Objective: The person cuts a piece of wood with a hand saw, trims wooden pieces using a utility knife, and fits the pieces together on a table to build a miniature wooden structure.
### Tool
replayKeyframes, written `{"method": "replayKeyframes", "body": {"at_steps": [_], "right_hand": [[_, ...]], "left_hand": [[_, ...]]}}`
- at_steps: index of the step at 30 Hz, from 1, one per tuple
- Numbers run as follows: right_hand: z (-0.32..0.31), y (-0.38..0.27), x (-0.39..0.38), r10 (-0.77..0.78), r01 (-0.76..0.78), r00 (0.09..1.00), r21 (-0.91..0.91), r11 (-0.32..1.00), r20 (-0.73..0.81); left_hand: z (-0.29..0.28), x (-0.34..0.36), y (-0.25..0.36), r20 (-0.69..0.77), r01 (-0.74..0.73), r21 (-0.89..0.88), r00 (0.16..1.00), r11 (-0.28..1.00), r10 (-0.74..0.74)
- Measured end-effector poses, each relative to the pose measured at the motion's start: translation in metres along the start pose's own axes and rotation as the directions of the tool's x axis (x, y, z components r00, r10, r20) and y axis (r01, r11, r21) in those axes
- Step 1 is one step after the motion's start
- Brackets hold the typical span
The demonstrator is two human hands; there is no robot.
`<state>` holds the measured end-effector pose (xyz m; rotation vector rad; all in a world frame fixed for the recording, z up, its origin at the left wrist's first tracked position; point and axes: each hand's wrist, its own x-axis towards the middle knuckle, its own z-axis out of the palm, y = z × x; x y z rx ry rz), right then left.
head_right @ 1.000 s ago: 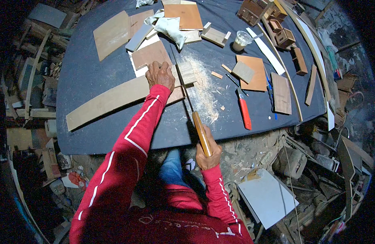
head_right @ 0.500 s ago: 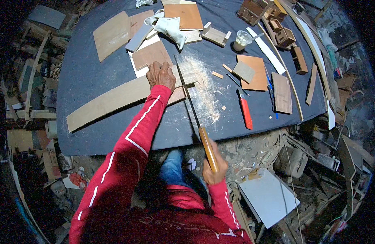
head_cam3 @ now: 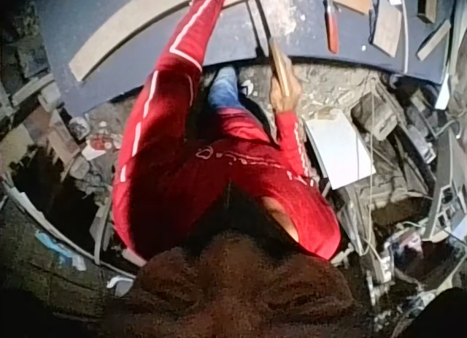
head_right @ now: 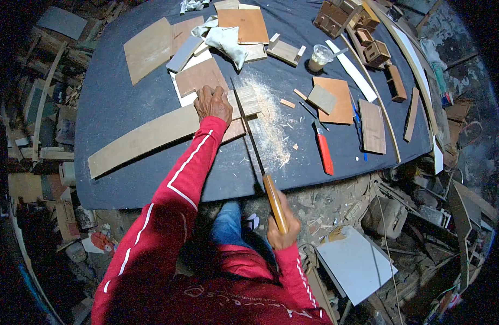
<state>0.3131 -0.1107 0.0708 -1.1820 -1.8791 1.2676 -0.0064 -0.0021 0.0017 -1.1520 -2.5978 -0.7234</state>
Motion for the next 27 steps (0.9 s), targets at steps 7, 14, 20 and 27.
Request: {"method": "replayKeyframes", "body": {"at_steps": [7,14,20,27], "right_hand": [[0.022,-0.013,0.063,-0.133,0.129,0.99,-0.071,0.989,-0.043],[-0.017,-0.002,-0.013,-0.163,0.158,0.986,-0.124,0.98,-0.029],[0.012,-0.022,0.053,-0.102,0.102,0.995,-0.03,0.994,0.001],[-0.017,-0.029,0.001,0.004,-0.004,0.999,0.008,1.0,0.047]], "left_hand": [[0.003,0.001,0.015,-0.027,-0.055,-0.014,0.998,0.998,0.055],[0.001,-0.001,0.001,-0.039,-0.011,-0.019,0.999,1.0,0.01],[0.002,0.0,0.013,-0.02,-0.049,-0.013,0.999,0.999,0.049],[-0.001,-0.002,0.0,-0.035,-0.022,-0.001,0.999,1.0,0.022]]}}
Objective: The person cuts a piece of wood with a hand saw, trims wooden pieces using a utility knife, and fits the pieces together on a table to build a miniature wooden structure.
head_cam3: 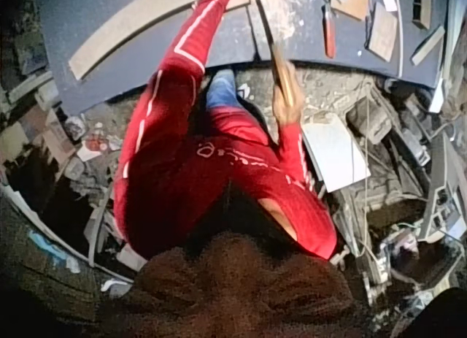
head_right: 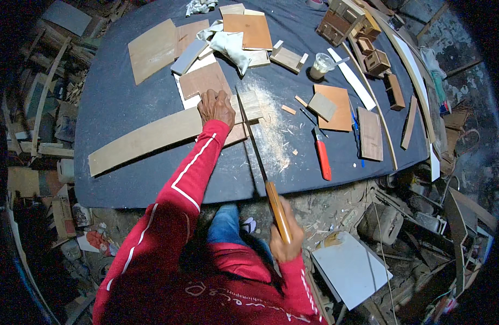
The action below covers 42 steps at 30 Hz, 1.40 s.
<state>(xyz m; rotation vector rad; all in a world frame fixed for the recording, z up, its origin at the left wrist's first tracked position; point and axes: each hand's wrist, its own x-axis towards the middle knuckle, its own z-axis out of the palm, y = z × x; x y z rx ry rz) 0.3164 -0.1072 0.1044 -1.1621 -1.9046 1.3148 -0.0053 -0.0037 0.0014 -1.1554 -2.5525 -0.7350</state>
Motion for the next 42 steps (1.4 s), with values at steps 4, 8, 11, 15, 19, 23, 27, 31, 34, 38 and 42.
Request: {"method": "replayKeyframes", "body": {"at_steps": [4,8,11,15,19,23,27,31,34,38,42], "right_hand": [[-0.006,-0.002,-0.007,-0.051,0.051,0.999,0.001,0.999,0.01],[0.036,0.013,0.081,-0.134,0.133,0.991,-0.012,0.991,-0.029],[0.039,0.018,0.07,-0.181,0.178,0.983,-0.058,0.982,-0.043],[0.001,-0.012,0.006,0.013,-0.015,0.998,0.037,0.999,0.054],[0.019,0.007,0.041,-0.136,0.134,0.99,-0.075,0.988,-0.028],[0.046,0.023,0.093,-0.164,0.167,0.985,0.079,0.983,-0.043],[0.033,0.025,0.041,-0.168,0.165,0.985,-0.059,0.985,-0.04],[0.025,0.021,0.025,-0.132,0.129,0.99,-0.062,0.99,-0.047],[0.044,0.028,0.063,-0.186,0.183,0.98,-0.043,0.982,-0.073],[0.05,0.046,0.077,-0.228,0.225,0.969,-0.039,0.974,-0.096],[0.033,0.039,0.032,-0.004,0.005,1.0,0.032,0.999,-0.023]], "left_hand": [[0.002,-0.001,0.001,0.009,-0.014,-0.001,1.0,1.0,0.014],[0.005,0.004,0.018,0.001,-0.033,-0.045,0.999,0.998,0.033],[0.006,0.003,0.005,-0.013,-0.006,-0.014,1.0,1.0,0.005],[0.004,0.0,-0.001,-0.011,0.023,-0.011,1.0,1.0,-0.023],[0.003,0.002,0.005,-0.003,-0.016,-0.021,1.0,1.0,0.016],[0.006,0.012,0.013,-0.005,-0.021,-0.021,1.0,1.0,0.021],[0.006,0.002,0.001,0.023,0.027,-0.002,0.999,1.0,-0.027],[0.006,0.002,0.0,0.02,-0.013,-0.016,1.0,1.0,0.013],[0.003,0.001,0.004,0.005,-0.015,-0.022,1.0,1.0,0.015],[0.008,0.006,0.009,-0.071,-0.037,-0.013,0.997,0.999,0.036],[0.009,0.002,-0.004,-0.027,0.012,-0.019,1.0,1.0,-0.013]]}}
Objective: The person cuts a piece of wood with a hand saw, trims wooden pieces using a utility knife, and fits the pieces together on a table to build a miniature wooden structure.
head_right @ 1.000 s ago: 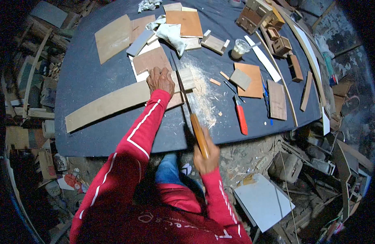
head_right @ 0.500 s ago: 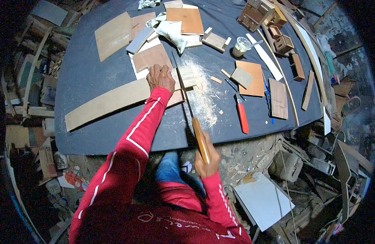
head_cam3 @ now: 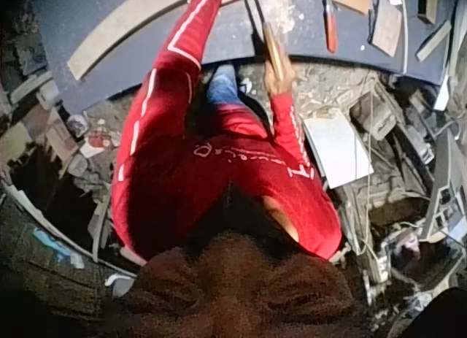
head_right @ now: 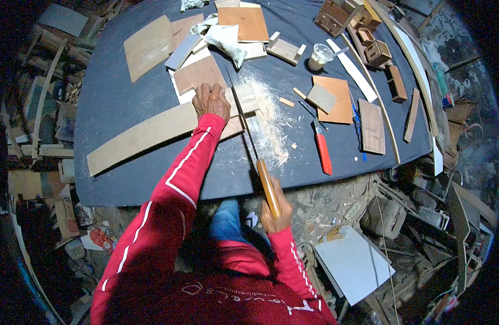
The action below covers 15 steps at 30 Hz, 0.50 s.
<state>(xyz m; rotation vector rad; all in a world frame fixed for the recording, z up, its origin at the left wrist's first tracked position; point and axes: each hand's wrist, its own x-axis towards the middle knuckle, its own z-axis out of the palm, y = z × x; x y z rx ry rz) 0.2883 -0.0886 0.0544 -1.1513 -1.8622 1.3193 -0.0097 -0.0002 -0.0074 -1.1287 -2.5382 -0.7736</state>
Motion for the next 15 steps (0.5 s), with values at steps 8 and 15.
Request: {"method": "replayKeyframes", "body": {"at_steps": [8,15], "right_hand": [[0.008,-0.002,0.025,-0.155,0.15,0.986,-0.084,0.985,-0.057],[-0.004,-0.008,0.005,-0.161,0.158,0.987,-0.097,0.983,-0.026]], "left_hand": [[-0.003,0.002,0.01,0.039,-0.031,-0.01,0.999,0.999,0.032],[0.001,0.001,0.003,0.022,0.026,0.02,0.999,0.999,-0.026]]}}
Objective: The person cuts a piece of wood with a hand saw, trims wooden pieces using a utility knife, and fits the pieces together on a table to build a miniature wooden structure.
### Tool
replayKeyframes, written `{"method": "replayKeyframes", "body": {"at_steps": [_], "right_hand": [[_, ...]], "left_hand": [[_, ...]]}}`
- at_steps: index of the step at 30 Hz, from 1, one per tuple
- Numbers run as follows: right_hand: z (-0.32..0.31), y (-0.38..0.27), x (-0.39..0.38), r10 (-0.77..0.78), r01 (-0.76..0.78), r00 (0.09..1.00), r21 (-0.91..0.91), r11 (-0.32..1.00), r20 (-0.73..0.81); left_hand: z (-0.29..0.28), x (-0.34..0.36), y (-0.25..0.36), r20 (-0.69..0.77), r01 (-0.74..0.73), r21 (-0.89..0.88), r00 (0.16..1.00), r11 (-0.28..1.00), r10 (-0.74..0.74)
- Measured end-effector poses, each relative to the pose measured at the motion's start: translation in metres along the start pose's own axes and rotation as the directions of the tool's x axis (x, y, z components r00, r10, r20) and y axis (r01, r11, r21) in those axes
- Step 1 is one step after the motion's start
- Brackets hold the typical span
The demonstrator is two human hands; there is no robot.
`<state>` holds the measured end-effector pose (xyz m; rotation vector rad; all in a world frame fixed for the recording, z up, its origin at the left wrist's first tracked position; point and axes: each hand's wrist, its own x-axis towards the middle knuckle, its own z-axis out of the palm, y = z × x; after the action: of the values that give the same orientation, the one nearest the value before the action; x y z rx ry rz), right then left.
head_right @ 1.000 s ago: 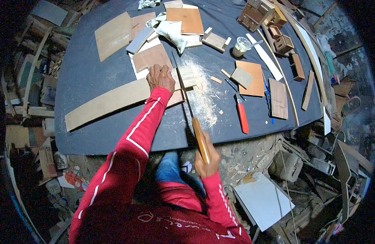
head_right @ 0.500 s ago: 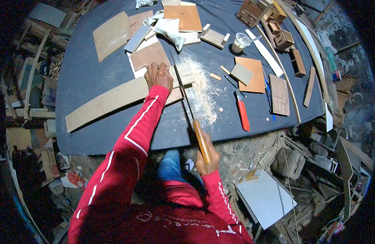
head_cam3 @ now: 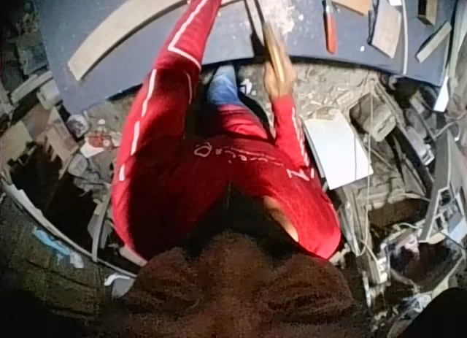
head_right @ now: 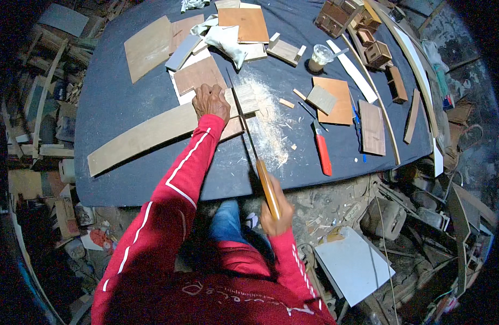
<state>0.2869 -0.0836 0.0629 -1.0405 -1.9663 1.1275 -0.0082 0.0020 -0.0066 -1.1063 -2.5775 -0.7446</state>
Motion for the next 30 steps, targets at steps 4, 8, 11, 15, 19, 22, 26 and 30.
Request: {"method": "replayKeyframes", "body": {"at_steps": [4,8,11,15,19,22,26,30], "right_hand": [[-0.034,-0.02,-0.047,0.162,-0.167,0.984,0.061,0.984,0.076],[-0.006,-0.018,0.015,0.07,-0.07,0.997,-0.007,0.998,0.021],[0.016,-0.016,0.054,-0.02,0.02,1.0,0.074,0.997,-0.005],[-0.014,-0.024,0.004,0.138,-0.143,0.984,0.033,0.989,0.111],[-0.049,-0.039,-0.037,0.094,-0.094,0.992,-0.001,0.996,0.09],[-0.022,-0.029,0.006,0.14,-0.146,0.984,0.046,0.988,0.106],[0.021,0.011,0.05,-0.033,0.034,0.999,0.133,0.991,-0.007],[0.014,0.002,0.049,0.04,-0.052,0.995,0.128,0.99,0.095]], "left_hand": [[-0.001,0.0,-0.002,-0.003,-0.016,-0.009,1.0,1.0,0.016],[-0.004,0.002,0.01,0.007,-0.066,-0.003,0.998,0.998,0.066],[-0.001,0.004,0.014,0.013,-0.051,-0.042,0.999,0.998,0.052],[-0.003,-0.001,-0.001,0.034,0.008,-0.012,0.999,1.0,-0.008],[-0.006,0.0,0.002,0.037,-0.01,-0.003,0.999,1.0,0.011],[-0.004,0.009,0.006,0.006,-0.051,0.012,0.999,0.999,0.051],[-0.001,0.004,0.008,0.025,-0.042,-0.025,0.999,0.999,0.043],[-0.004,0.0,0.007,-0.01,-0.035,-0.048,0.999,0.998,0.035]]}}
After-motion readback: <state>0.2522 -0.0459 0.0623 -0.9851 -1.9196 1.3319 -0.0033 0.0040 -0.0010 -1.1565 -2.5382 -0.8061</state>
